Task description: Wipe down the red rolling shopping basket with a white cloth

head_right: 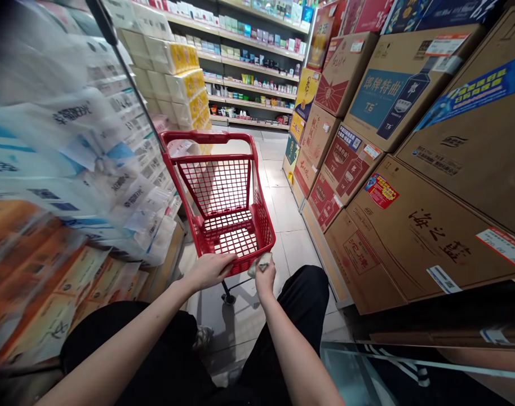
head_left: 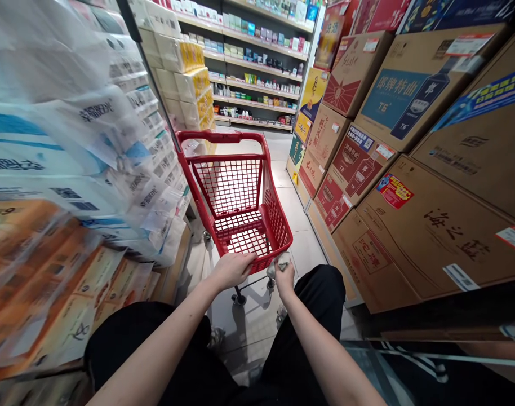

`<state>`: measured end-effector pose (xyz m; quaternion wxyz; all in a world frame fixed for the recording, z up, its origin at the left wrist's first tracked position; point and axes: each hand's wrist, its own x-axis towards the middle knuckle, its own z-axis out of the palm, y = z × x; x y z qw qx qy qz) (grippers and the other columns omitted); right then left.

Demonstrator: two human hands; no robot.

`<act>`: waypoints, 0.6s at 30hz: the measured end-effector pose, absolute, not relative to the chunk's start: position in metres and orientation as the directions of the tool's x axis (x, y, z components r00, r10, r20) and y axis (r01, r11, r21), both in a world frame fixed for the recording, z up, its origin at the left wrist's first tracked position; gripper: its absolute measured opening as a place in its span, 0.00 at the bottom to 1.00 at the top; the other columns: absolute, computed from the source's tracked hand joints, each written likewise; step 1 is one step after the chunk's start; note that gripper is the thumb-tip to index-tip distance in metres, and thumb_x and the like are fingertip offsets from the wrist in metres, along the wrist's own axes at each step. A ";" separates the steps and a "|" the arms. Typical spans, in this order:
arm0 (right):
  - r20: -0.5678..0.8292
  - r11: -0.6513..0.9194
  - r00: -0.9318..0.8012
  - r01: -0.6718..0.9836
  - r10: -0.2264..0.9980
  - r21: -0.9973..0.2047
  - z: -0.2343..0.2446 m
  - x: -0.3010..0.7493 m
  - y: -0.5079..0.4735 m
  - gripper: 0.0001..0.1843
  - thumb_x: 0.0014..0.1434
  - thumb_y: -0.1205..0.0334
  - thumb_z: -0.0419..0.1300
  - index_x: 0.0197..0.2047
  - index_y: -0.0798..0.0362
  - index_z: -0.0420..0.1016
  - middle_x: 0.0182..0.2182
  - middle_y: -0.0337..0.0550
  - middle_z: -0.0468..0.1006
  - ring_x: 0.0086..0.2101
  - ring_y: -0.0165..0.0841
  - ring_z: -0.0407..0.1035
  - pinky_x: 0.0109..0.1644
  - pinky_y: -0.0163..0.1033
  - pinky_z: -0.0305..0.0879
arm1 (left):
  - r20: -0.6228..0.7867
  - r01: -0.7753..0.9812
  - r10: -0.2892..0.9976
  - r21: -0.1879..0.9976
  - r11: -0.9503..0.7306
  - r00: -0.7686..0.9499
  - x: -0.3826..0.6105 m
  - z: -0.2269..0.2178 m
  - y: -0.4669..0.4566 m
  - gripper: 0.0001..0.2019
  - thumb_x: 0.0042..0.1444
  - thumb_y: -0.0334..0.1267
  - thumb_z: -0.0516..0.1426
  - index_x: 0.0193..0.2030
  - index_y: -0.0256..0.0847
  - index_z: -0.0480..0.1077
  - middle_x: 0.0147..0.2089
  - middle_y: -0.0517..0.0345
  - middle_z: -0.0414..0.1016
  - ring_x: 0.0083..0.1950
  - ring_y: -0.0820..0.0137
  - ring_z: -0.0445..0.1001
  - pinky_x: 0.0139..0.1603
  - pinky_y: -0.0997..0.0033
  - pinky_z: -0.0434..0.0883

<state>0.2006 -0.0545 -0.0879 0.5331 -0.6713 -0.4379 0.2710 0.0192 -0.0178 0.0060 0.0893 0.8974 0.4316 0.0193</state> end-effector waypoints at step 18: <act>0.369 0.230 0.093 0.637 0.925 -0.736 -0.090 0.210 -0.068 0.12 0.54 0.71 0.49 0.36 0.52 0.72 0.39 0.46 0.72 0.41 0.36 0.66 0.46 0.38 0.63 | 0.005 0.760 0.770 0.162 -0.630 0.638 -0.001 0.000 -0.012 0.10 0.59 0.38 0.46 0.44 0.46 0.64 0.40 0.56 0.76 0.39 0.64 0.74 0.32 0.71 0.62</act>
